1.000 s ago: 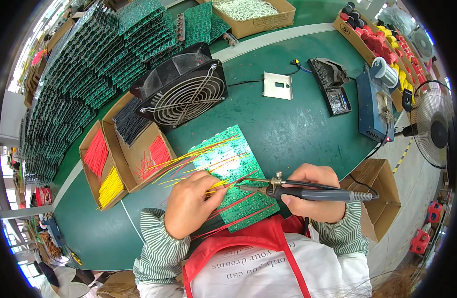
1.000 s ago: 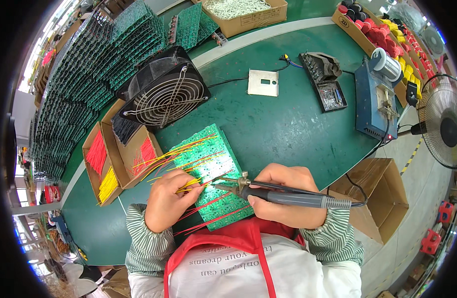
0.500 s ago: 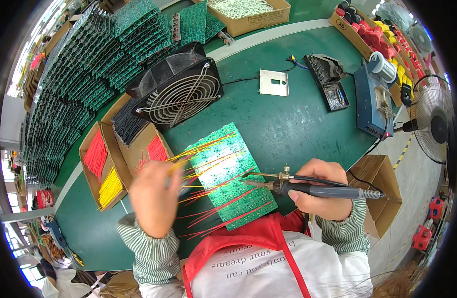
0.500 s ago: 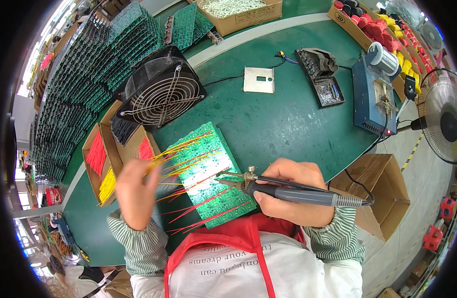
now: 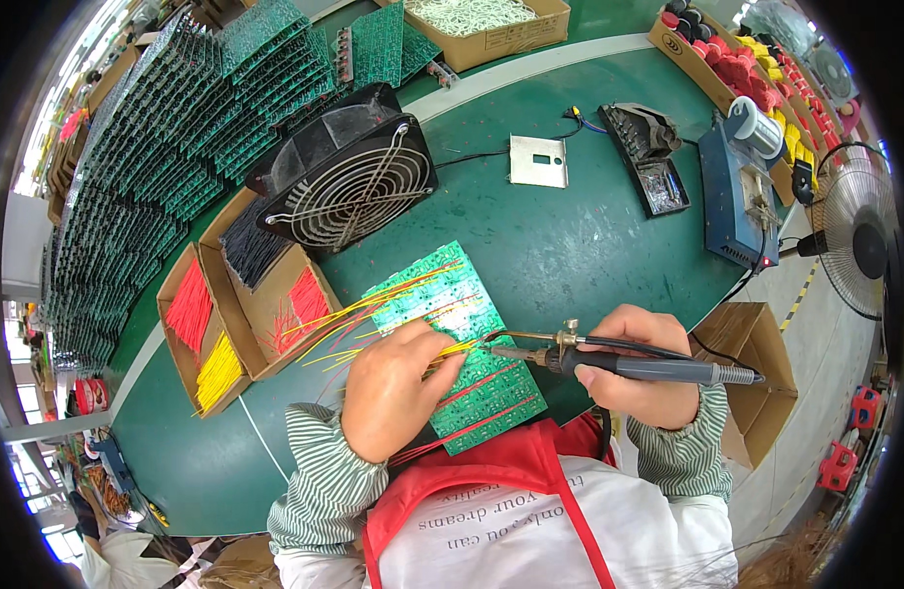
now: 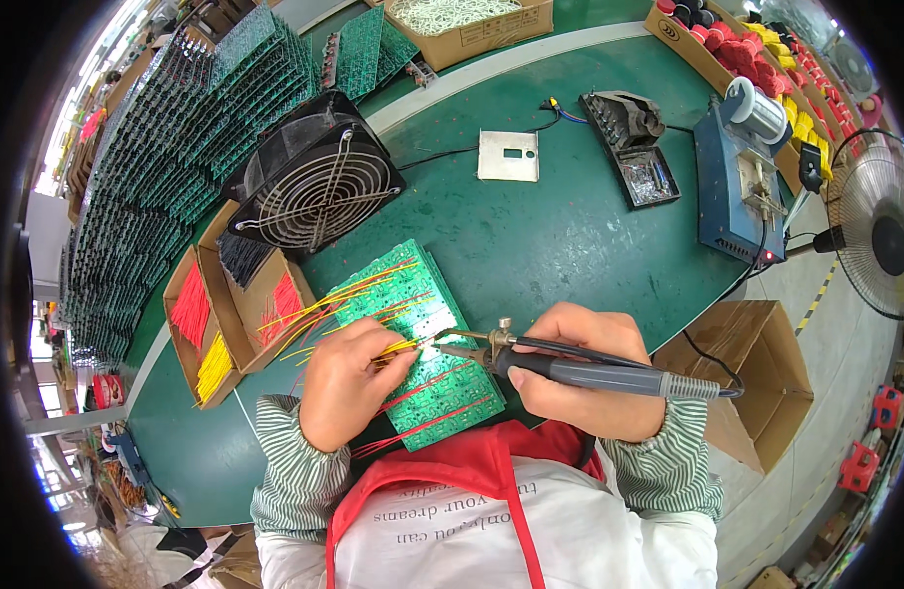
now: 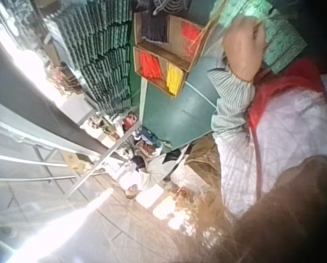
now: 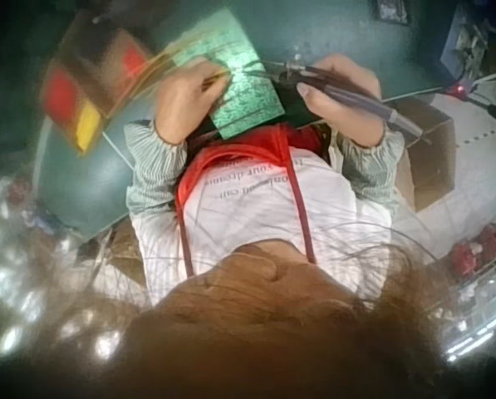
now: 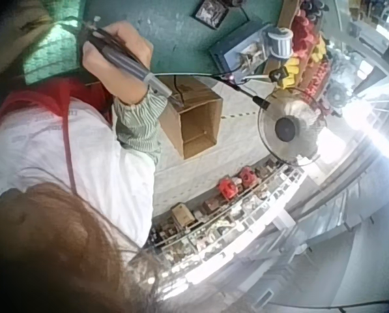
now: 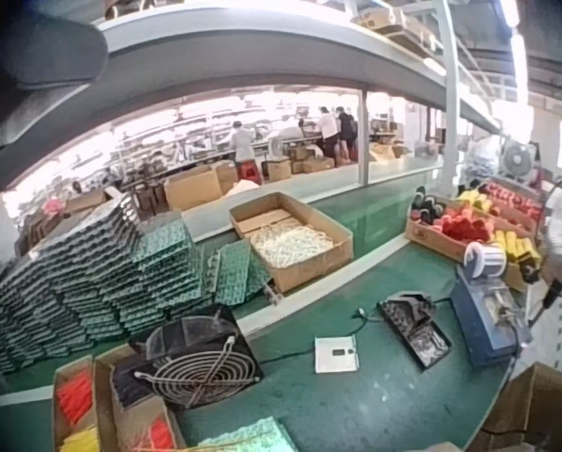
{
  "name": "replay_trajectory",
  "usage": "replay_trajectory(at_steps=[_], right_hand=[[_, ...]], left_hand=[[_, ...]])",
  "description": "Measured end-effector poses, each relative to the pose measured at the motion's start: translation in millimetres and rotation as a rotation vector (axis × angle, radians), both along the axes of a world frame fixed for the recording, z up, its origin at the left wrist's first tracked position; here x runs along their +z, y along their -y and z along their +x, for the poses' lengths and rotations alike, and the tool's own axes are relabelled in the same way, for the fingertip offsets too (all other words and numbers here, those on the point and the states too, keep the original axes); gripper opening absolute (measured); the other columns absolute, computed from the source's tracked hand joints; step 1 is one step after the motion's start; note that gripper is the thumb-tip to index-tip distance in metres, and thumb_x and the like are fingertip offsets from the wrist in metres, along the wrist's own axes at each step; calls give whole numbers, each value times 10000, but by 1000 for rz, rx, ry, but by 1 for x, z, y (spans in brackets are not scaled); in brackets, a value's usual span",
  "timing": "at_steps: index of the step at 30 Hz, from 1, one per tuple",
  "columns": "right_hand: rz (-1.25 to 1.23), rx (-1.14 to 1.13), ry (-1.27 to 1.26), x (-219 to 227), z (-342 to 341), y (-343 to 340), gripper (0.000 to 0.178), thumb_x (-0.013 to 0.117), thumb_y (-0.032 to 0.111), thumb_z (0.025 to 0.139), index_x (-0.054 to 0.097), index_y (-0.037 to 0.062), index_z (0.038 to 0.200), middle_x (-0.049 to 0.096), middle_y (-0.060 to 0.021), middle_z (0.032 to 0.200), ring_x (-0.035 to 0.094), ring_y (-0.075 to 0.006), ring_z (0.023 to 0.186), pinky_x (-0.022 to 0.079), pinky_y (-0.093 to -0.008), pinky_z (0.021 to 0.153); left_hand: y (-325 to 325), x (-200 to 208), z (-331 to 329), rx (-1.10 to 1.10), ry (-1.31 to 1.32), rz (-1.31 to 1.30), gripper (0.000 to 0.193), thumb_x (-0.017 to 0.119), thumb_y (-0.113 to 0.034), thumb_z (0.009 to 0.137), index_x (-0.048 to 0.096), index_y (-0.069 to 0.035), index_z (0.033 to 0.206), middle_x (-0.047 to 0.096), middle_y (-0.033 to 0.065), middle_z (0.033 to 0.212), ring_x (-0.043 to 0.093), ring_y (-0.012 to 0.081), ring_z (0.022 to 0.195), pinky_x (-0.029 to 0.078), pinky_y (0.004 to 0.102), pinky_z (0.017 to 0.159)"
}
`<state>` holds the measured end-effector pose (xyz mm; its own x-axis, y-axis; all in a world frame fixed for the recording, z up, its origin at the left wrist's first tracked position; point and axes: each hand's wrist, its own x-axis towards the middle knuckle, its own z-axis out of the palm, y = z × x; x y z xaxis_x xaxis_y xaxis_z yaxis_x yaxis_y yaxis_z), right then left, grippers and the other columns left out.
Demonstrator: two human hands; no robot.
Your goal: The person takes wires from boxes by hand and solders them onto a circuit board using a soldering iron.
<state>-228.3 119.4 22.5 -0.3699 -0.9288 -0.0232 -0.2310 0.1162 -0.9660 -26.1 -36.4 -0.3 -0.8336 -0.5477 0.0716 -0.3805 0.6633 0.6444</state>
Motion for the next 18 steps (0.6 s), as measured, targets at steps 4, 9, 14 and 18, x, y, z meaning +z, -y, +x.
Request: replay_trajectory(at_steps=[4,9,14,18], right_hand=[[33,4,66,-2,-1,1,168,727,93,709,600,9,777,621,-46,629,567,-87,535,446,-242,501],[-15,10,5,2,-2,0,163,723,83,711,601,5,786,624,-42,632,568,-84,533,447,-237,503],[-35,7,-5,6,-4,-2,160,720,72,714,603,1,798,631,-43,643,570,-84,535,446,-229,509],[-15,-7,-36,7,-7,-8,167,720,81,715,604,-3,801,635,-45,648,582,-84,554,450,-229,518]], left_hand=[[2,-1,1,-3,12,25,114,713,-101,756,658,-11,802,592,97,728,579,247,600,445,343,543],[3,0,1,-15,-1,36,109,713,-93,756,662,-12,808,596,99,735,575,247,599,446,336,543],[4,8,4,-7,15,29,113,708,-92,771,662,-9,831,606,98,748,584,224,606,452,325,549],[27,19,26,175,-1,-300,98,660,-68,824,656,6,888,632,112,770,609,211,631,469,293,568]])
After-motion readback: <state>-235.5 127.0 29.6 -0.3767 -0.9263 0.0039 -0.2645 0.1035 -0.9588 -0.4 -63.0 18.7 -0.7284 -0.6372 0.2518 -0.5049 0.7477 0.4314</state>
